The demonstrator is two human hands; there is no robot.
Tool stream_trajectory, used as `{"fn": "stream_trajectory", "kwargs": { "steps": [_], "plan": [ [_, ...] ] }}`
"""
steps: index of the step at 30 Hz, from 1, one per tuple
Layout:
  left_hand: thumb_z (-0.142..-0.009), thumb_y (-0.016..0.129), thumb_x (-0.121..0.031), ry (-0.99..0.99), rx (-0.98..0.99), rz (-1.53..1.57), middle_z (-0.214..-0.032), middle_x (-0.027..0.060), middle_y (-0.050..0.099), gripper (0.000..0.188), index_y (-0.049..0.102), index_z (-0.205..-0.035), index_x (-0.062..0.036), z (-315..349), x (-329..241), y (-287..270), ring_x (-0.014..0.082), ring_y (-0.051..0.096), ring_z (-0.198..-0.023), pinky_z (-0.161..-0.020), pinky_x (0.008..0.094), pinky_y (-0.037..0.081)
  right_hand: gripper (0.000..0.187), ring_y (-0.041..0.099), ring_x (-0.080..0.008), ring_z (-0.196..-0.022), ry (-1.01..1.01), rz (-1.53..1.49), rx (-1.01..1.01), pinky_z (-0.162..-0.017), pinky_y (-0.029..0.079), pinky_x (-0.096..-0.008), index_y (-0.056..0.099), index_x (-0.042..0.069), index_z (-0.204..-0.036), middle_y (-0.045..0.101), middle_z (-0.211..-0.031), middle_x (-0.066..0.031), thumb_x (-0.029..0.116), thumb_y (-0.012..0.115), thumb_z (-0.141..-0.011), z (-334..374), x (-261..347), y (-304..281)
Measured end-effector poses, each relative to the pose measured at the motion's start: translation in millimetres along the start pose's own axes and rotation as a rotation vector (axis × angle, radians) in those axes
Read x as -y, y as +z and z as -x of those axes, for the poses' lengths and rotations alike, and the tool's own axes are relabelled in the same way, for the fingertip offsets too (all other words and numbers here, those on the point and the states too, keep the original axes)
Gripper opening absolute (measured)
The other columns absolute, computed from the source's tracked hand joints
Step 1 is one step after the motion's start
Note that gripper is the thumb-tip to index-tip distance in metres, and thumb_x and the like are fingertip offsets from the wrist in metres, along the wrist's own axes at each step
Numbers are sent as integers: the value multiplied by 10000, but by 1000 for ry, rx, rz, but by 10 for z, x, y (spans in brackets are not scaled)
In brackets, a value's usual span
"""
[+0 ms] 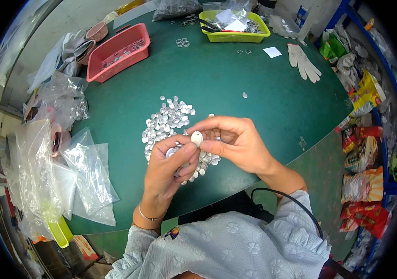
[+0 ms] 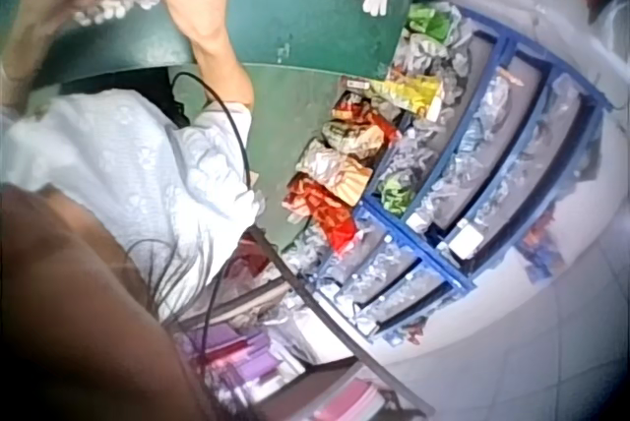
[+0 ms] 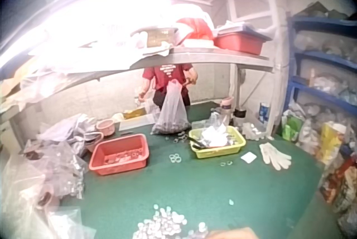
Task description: The person sits at a green table and repeatedly picks up small silver metal discs and rings from a large pile. They insert the rings into the discs by hand, creating small assembled units. The person holds a growing stack of these assembled units in their left hand while continuing to process the pile with their right hand.
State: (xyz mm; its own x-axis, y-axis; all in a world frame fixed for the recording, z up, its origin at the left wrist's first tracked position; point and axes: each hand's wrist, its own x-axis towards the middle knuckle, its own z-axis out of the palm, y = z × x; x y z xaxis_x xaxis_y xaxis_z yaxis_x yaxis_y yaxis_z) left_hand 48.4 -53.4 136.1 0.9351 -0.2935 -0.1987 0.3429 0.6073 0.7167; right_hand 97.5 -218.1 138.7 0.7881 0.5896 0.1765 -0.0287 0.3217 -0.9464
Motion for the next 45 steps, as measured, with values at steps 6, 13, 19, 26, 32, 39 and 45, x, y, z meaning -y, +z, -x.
{"fn": "stream_trajectory", "kwargs": {
  "steps": [6, 13, 19, 26, 32, 39, 45],
  "plan": [
    [-832, 578, -75, 6, 2, 5, -646, -6, 475, 106, 578, -895, 11, 8, 5, 21, 34, 369, -489, -386, 177, 219, 252, 534, -118, -858, -12, 37, 12, -758, 439, -242, 566, -43, -1064, 561, -942, -74, -6, 562, -814, -5, -18, -7],
    [-819, 586, -47, 46, -5, -13, -633, -19, 470, 76, 583, -870, 8, 9, 27, 33, 29, 363, -474, -380, 178, 219, 239, 512, -126, -839, -54, 125, 73, -721, 419, -237, 574, -42, -1058, 569, -935, -83, 22, 542, -830, -22, -38, -43],
    [-809, 586, -22, 108, -33, -74, -591, -22, 460, 42, 576, -833, 11, 2, 62, 31, 21, 365, -463, -379, 176, 223, 241, 483, -125, -790, -68, 162, 104, -658, 395, -232, 579, -45, -1051, 561, -890, -73, 41, 536, -830, -25, -39, -61],
    [-798, 600, -22, 134, -66, -129, -579, -28, 461, 34, 579, -811, 2, -2, 72, 34, 18, 375, -463, -381, 173, 230, 242, 469, -119, -761, -83, 176, 91, -635, 385, -231, 580, -47, -1046, 554, -869, -70, 56, 532, -833, -15, -54, -56],
    [-794, 608, -30, 174, -85, -201, -587, -24, 479, 37, 594, -813, -1, -8, 61, 46, 12, 378, -466, -388, 169, 241, 245, 495, -118, -792, -70, 182, 121, -660, 404, -226, 570, -50, -1061, 567, -896, -76, 56, 524, -845, -14, -62, -95],
    [-815, 583, -37, 186, -54, -180, -669, 7, 549, 62, 602, -847, 13, 2, 61, 31, 16, 385, -480, -398, 168, 263, 262, 555, -155, -928, 5, 5, 59, -780, 459, -267, 532, -54, -1094, 575, -1026, -109, 53, 524, -855, 20, -34, -33],
    [-824, 575, -45, 166, -48, -141, -774, 49, 602, 91, 593, -884, 21, -1, 62, 26, 26, 392, -487, -395, 169, 274, 256, 557, -153, -916, -22, -2, 63, -785, 456, -273, 519, -55, -1091, 574, -1018, -110, 45, 518, -855, 9, -44, -32]
  ]
}}
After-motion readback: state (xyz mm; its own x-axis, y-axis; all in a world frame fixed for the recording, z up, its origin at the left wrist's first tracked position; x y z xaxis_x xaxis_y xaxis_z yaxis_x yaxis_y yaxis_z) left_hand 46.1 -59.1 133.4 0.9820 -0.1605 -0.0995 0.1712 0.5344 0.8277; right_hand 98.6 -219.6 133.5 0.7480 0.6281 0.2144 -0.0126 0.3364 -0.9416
